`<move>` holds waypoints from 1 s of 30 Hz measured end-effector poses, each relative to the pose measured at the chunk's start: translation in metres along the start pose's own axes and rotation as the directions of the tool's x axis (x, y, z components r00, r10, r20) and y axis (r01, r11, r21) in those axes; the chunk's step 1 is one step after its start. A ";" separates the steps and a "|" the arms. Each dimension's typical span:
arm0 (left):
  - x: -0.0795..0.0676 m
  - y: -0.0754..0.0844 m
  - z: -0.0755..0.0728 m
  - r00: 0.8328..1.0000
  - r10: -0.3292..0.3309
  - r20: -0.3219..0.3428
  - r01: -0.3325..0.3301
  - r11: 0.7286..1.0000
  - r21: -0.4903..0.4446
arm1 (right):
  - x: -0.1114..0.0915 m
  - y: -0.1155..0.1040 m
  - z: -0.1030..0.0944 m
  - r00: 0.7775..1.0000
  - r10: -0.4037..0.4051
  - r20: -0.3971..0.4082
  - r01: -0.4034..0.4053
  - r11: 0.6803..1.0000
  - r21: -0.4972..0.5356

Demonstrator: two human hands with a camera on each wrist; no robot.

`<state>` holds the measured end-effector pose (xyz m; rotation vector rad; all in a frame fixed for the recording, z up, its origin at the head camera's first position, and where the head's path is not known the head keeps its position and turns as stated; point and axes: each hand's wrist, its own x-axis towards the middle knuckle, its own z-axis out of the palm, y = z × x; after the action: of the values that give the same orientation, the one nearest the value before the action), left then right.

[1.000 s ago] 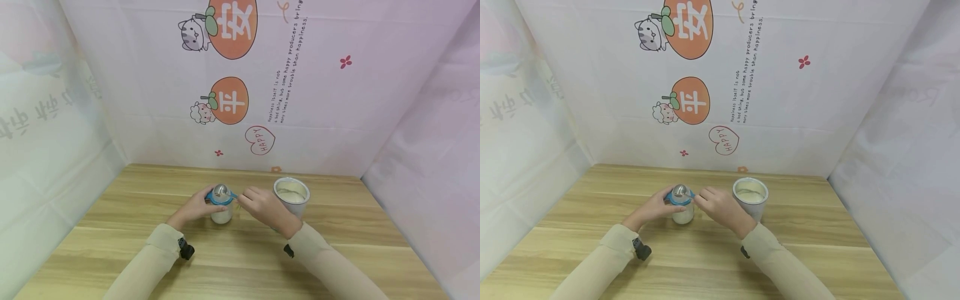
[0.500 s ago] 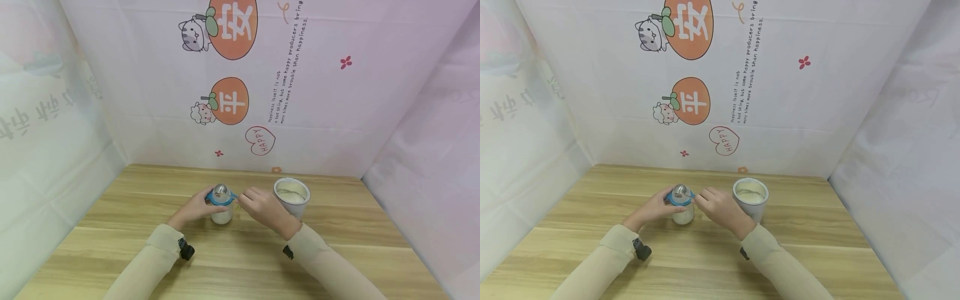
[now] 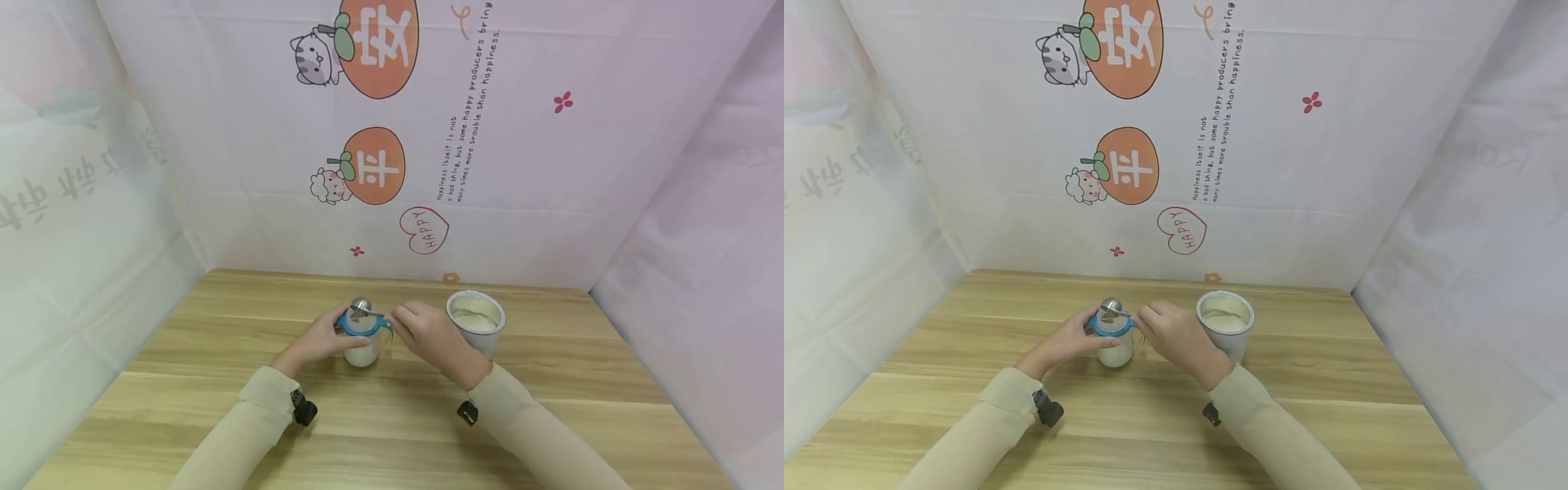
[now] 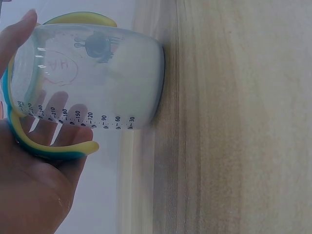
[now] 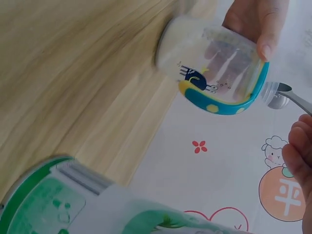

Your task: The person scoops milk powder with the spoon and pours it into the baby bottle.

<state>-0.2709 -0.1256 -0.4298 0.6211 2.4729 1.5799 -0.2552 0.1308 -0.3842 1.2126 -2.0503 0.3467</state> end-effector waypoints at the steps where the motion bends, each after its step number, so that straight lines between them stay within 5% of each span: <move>1: 0.000 0.000 0.000 1.000 -0.002 -0.001 0.002 1.000 0.001 | 0.000 0.000 0.000 1.000 0.017 -0.001 -0.017 1.000 0.018; 16: -0.001 0.001 -0.001 1.000 -0.026 -0.008 0.026 1.000 0.010 | 0.009 -0.001 -0.003 0.968 0.252 -0.014 -0.238 0.927 0.291; 22: 0.001 -0.001 -0.001 1.000 -0.025 -0.010 0.025 1.000 0.010 | 0.010 0.001 -0.005 0.926 0.376 0.011 -0.343 0.832 0.436; 30: 0.000 0.001 -0.002 0.999 -0.050 -0.009 0.050 0.999 0.007 | 0.014 -0.001 -0.013 0.828 0.544 0.134 -0.520 0.658 0.544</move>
<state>-0.2714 -0.1265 -0.4277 0.5503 2.4812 1.5600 -0.2529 0.1282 -0.3653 0.8480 -2.3190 1.3368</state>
